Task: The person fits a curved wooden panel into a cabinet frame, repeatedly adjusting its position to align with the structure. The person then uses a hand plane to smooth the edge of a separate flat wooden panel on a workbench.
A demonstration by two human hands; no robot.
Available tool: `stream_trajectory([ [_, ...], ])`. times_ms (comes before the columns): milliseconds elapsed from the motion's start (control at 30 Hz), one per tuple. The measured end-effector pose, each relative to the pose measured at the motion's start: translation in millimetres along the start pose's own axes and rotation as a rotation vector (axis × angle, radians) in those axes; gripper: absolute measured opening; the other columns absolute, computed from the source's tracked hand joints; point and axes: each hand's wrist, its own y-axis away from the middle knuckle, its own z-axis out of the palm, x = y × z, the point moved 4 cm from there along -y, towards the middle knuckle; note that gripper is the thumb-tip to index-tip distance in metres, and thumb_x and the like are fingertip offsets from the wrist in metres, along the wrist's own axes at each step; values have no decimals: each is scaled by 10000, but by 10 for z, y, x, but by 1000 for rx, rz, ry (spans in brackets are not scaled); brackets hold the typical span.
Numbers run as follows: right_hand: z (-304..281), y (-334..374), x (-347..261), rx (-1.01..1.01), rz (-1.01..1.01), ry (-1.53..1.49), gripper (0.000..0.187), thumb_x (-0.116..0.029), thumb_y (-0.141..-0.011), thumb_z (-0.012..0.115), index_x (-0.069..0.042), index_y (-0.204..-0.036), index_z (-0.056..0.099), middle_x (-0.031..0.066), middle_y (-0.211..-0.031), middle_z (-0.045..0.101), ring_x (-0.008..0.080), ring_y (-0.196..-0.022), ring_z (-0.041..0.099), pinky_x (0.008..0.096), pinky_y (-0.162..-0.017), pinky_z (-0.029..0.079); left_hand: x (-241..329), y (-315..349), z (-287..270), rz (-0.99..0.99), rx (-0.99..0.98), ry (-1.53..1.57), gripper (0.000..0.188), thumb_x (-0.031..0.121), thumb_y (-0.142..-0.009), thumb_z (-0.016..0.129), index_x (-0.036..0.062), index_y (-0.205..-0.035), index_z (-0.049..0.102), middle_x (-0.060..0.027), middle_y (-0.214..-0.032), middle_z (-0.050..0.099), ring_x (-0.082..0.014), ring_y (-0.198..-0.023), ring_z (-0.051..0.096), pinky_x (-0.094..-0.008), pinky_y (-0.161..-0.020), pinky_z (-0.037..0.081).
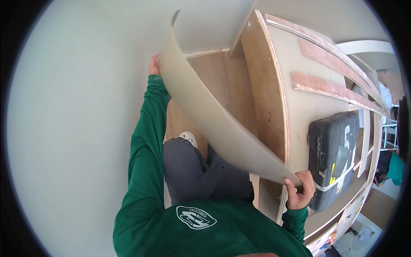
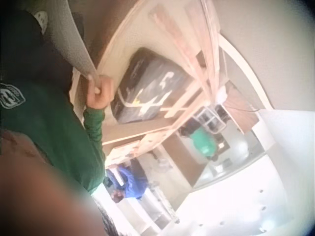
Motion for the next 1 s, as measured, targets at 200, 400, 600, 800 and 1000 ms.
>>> stream_trajectory([
  [200,-7,299,145,65,27,172,223,-62,-783,775,2,-960,656,147,-774,693,273,-649,695,296,-593,508,10,-499,-41,-5,-96,-50,383,229,-1007,518,26,-1331,530,-101,-1217,641,-194,-1032,634,-319,-914,517],
  [400,122,641,265,205,144,240,264,-61,-763,797,6,-979,659,139,-695,672,272,-600,684,293,-563,504,-368,-1012,332,12,-234,-66,313,166,-987,546,-1,-1251,536,-100,-1201,622,-227,-1101,593,-375,-987,475],
  [600,324,1000,192,213,74,350,283,-30,-696,829,-14,-906,640,134,-725,673,276,-576,655,304,-545,511,-821,-1097,1185,110,-272,110,343,164,-979,564,12,-1279,497,-92,-1205,599,-232,-1110,577,-388,-976,475],
  [800,378,1089,163,208,79,339,291,24,-695,796,-29,-928,628,122,-773,680,271,-670,688,316,-593,537,-649,-1062,1555,87,-324,196,327,168,-979,559,17,-1264,504,-92,-1207,598,-226,-1095,580,-384,-969,480],
  [1000,-13,681,-57,292,-152,106,287,67,-698,759,-56,-924,631,119,-842,660,274,-719,696,366,-739,599,-353,-774,1228,-159,-829,293,273,247,-974,551,87,-1196,554,-83,-1162,604,-202,-1038,594,-328,-763,521],
])
